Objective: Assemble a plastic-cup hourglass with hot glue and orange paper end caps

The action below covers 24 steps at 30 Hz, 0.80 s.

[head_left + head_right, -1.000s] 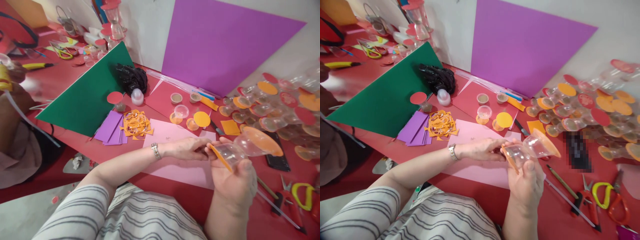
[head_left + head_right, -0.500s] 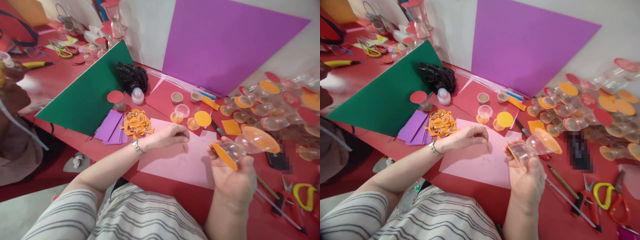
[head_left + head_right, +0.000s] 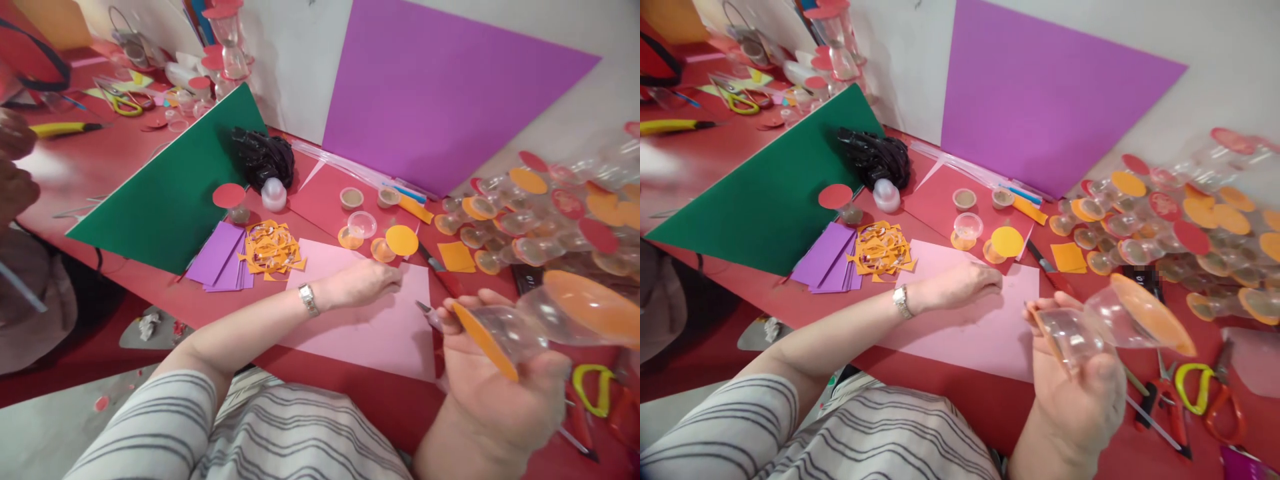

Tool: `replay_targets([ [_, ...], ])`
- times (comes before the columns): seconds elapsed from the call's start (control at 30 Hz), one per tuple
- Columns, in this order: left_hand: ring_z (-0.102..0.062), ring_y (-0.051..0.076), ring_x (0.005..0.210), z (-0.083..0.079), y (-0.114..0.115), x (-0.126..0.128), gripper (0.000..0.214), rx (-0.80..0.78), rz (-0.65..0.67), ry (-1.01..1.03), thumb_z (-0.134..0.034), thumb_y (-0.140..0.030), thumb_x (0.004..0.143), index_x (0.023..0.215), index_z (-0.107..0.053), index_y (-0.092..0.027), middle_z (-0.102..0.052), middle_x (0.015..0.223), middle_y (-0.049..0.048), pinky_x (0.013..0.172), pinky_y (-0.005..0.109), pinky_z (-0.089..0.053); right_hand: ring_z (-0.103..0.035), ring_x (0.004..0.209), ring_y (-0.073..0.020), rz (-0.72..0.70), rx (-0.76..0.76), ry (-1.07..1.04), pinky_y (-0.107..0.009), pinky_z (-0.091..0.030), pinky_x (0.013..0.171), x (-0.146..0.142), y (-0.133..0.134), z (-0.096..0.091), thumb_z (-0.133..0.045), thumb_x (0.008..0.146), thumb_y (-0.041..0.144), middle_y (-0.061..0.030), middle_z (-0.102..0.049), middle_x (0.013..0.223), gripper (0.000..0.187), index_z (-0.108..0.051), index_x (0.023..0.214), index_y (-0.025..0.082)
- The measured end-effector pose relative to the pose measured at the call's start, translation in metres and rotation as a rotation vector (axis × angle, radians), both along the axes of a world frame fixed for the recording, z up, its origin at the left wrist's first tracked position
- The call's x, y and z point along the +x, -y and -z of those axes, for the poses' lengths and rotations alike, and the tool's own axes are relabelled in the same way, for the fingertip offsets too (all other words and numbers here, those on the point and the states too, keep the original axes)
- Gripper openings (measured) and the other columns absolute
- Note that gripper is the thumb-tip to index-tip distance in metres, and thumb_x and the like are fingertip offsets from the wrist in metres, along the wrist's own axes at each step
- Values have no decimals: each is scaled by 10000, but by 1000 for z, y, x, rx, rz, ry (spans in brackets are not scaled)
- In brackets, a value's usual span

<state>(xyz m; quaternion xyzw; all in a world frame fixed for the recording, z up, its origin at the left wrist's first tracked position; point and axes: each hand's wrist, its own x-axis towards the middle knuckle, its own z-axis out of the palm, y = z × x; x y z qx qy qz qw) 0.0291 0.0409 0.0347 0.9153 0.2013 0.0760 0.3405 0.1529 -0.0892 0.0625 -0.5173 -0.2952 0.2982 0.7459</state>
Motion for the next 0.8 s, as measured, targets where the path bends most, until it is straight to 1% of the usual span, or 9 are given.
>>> replay_targets([
  [0.1,-682,200,805,5,-1,-4,197,246,-70,-180,-439,-114,978,950,-634,-104,-704,886,106,700,292,-500,-657,800,-182,84,52,2,-331,-523,709,6,-3,0,-710,732,623,-11,-695,857,458,-768,935,217],
  [0.2,-697,215,824,3,4,3,199,312,-52,-208,-426,-95,967,1046,-609,-107,-692,961,122,643,287,-495,-654,804,-170,131,67,-9,-334,-513,732,8,-8,6,-684,768,606,-6,-686,880,422,-762,921,221],
  [0.27,-699,211,812,1,7,13,221,327,-27,-222,-408,-95,971,1088,-595,-112,-681,1002,121,593,276,-482,-655,811,-169,127,56,-16,-340,-513,732,8,-11,12,-675,783,600,-9,-685,888,412,-756,922,220],
  [0.33,-698,218,820,1,7,24,239,325,0,-246,-392,-93,973,1093,-598,-108,-678,994,113,582,280,-480,-660,813,-173,110,40,-29,-345,-520,723,8,-13,20,-678,785,600,-13,-693,882,420,-751,944,219],
  [0.43,-696,235,838,6,6,36,241,308,45,-264,-390,-108,970,1081,-604,-95,-676,1007,120,594,298,-497,-675,806,-176,111,30,-54,-341,-538,713,10,-15,29,-708,764,582,-18,-715,864,420,-750,954,210],
  [0.53,-702,252,846,12,3,44,231,316,56,-254,-407,-123,961,1076,-603,-82,-682,989,135,630,318,-521,-684,778,-177,119,22,-47,-343,-551,706,12,-16,36,-702,778,563,-29,-731,853,403,-755,948,201],
  [0.63,-708,251,842,14,3,49,223,307,37,-258,-423,-112,950,1079,-600,-68,-694,950,141,664,327,-541,-695,815,-187,106,20,-31,-354,-560,727,13,-16,40,-693,804,535,-37,-741,893,374,-757,964,203],
  [0.7,-707,229,815,11,5,47,208,280,3,-262,-442,-106,940,1069,-603,-71,-703,927,134,659,312,-542,-699,833,-190,89,14,-38,-355,-561,741,12,-16,42,-694,812,522,-36,-746,921,363,-756,983,208],
  [0.8,-697,180,766,3,9,30,190,229,-126,-252,-468,-58,899,956,-639,-120,-712,880,93,637,257,-509,-701,815,-180,59,-4,-62,-344,-556,748,12,-15,44,-687,825,508,-32,-754,923,351,-752,1007,215],
])
